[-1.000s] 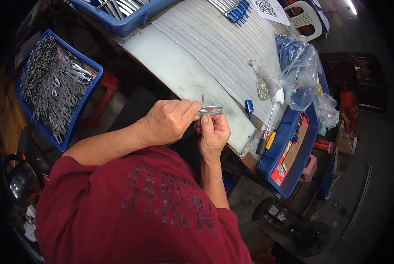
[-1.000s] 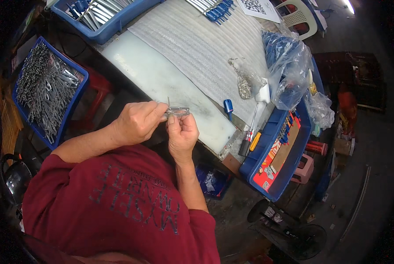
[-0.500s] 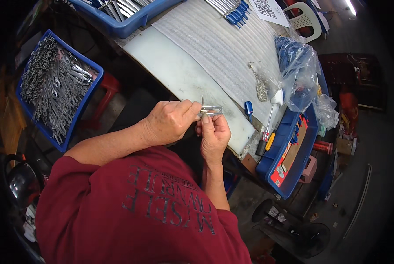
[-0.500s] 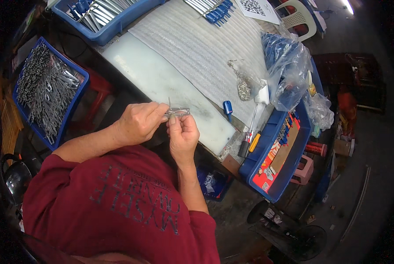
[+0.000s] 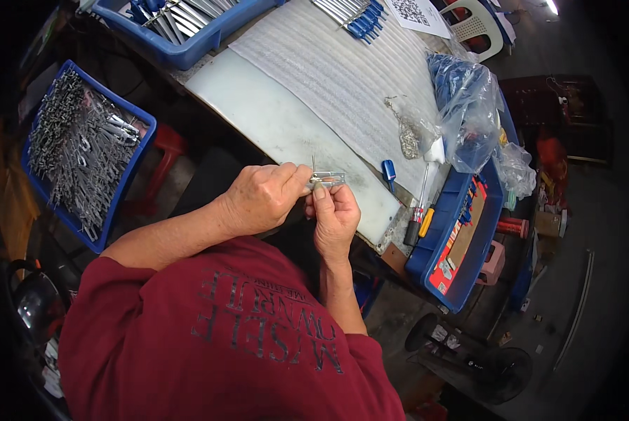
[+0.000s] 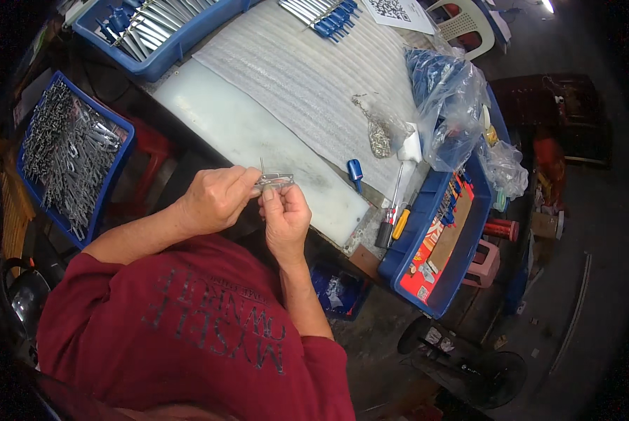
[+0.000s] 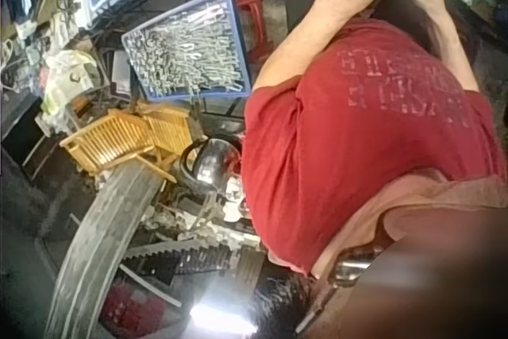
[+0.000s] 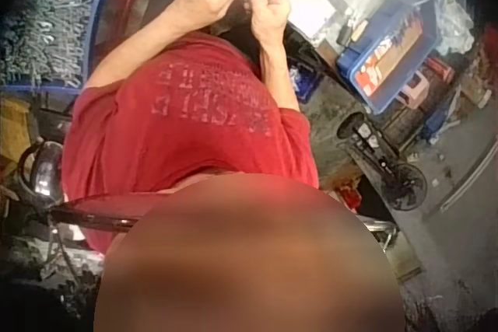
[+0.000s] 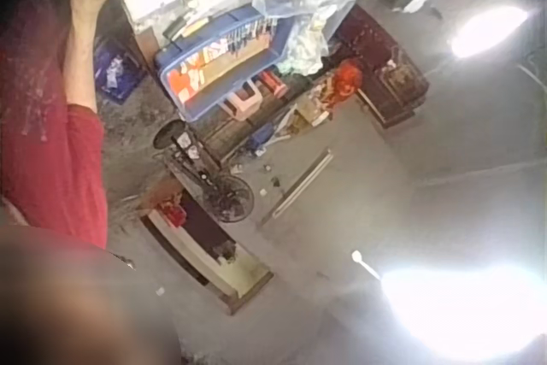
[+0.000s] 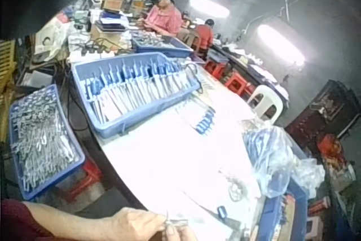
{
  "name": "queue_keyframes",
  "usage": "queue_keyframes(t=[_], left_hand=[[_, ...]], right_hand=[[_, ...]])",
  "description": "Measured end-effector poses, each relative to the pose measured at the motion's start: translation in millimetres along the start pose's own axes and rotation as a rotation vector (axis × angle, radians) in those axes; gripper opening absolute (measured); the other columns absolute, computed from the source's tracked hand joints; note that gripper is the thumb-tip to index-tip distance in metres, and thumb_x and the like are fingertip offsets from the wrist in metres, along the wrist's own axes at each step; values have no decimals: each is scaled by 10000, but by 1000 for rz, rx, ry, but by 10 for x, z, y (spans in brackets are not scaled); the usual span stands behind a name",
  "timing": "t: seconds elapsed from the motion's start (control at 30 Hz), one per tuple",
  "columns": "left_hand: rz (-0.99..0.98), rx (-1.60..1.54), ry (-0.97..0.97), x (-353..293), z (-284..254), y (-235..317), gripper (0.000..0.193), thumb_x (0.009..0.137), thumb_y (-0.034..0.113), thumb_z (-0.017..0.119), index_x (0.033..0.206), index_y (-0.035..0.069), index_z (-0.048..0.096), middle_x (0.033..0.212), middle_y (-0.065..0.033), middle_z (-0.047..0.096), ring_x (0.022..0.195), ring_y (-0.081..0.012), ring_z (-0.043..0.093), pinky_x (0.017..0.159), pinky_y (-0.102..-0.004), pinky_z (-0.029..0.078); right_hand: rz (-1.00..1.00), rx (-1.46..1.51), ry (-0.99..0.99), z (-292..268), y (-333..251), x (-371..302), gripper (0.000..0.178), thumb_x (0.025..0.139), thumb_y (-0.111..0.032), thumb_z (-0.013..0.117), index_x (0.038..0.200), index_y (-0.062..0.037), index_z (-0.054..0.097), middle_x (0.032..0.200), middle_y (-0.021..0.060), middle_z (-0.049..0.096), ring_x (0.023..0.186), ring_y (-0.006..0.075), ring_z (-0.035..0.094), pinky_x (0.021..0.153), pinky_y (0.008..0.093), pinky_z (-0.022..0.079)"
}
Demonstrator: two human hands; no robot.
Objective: Assembling small hand tools by inserting metal bits into plastic handles.
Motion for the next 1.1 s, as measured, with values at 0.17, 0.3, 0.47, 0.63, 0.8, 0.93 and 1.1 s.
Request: queue_keyframes(t=[0.17, 0.3, 0.47, 0.63, 0.8, 0.93, 1.1], left_hand=[[6, -15, -17, -1, -19, 4, 210, 718, 49, 585, 897, -26, 506, 610, -97, 453, 489, -240, 497, 421, -312, 403], [3, -20, -42, 9, -38, 20, 222, 713, 49, 593, 902, -28, 504, 613, -99, 452, 489, -247, 493, 428, -319, 401], [17, -33, -37, 9, -12, 25, 230, 713, 51, 596, 908, -28, 502, 608, -99, 449, 488, -248, 491, 429, -322, 400], [5, -66, -55, 6, -27, 22, 208, 721, 54, 595, 897, -15, 507, 613, -102, 453, 498, -255, 492, 429, -326, 397], [-53, -207, -112, 8, -55, -4, 199, 724, 56, 598, 894, 3, 509, 645, -117, 480, 529, -281, 502, 448, -343, 395], [-85, -435, -214, -14, -47, -91, 174, 730, 51, 597, 885, -1, 537, 684, -133, 521, 572, -277, 514, 509, -338, 406], [-261, -945, -554, 0, -74, -227, 167, 775, 78, 581, 903, -29, 590, 679, -79, 561, 565, -133, 487, 519, -243, 377]], right_hand=[[-9, 9, -30, -71, -22, -4, 97, 854, -97, 520, 878, -3, 513, 721, 15, 527, 593, 52, 449, 528, 170, 378], [-72, 11, 21, -157, -63, 11, 113, 852, -90, 519, 904, 10, 522, 714, 52, 552, 576, 88, 486, 529, 195, 406], [-77, 27, 58, -209, -57, 0, 119, 850, -84, 524, 919, 13, 523, 717, 56, 555, 583, 93, 498, 537, 196, 418], [-93, 5, 39, -208, -72, -10, 124, 844, -86, 540, 919, 11, 522, 728, 52, 551, 588, 89, 492, 535, 196, 414], [-205, -105, 27, -284, -121, 5, 158, 833, -77, 558, 962, 8, 525, 776, 41, 548, 619, 85, 493, 558, 192, 411], [-529, -597, -64, -362, -257, 10, 175, 771, -32, 602, 936, 6, 559, 764, 89, 567, 655, 161, 539, 576, 260, 441], [-792, -774, -283, -303, -532, 0, 179, 712, -62, 648, 861, 5, 575, 735, 128, 552, 641, 240, 543, 569, 276, 434]])
Point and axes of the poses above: each hand's wrist, its own x-axis towards the middle knuckle, its own z-axis out of the palm, y = z × x, the point moved 3 cm from there along x, towards the middle knuckle
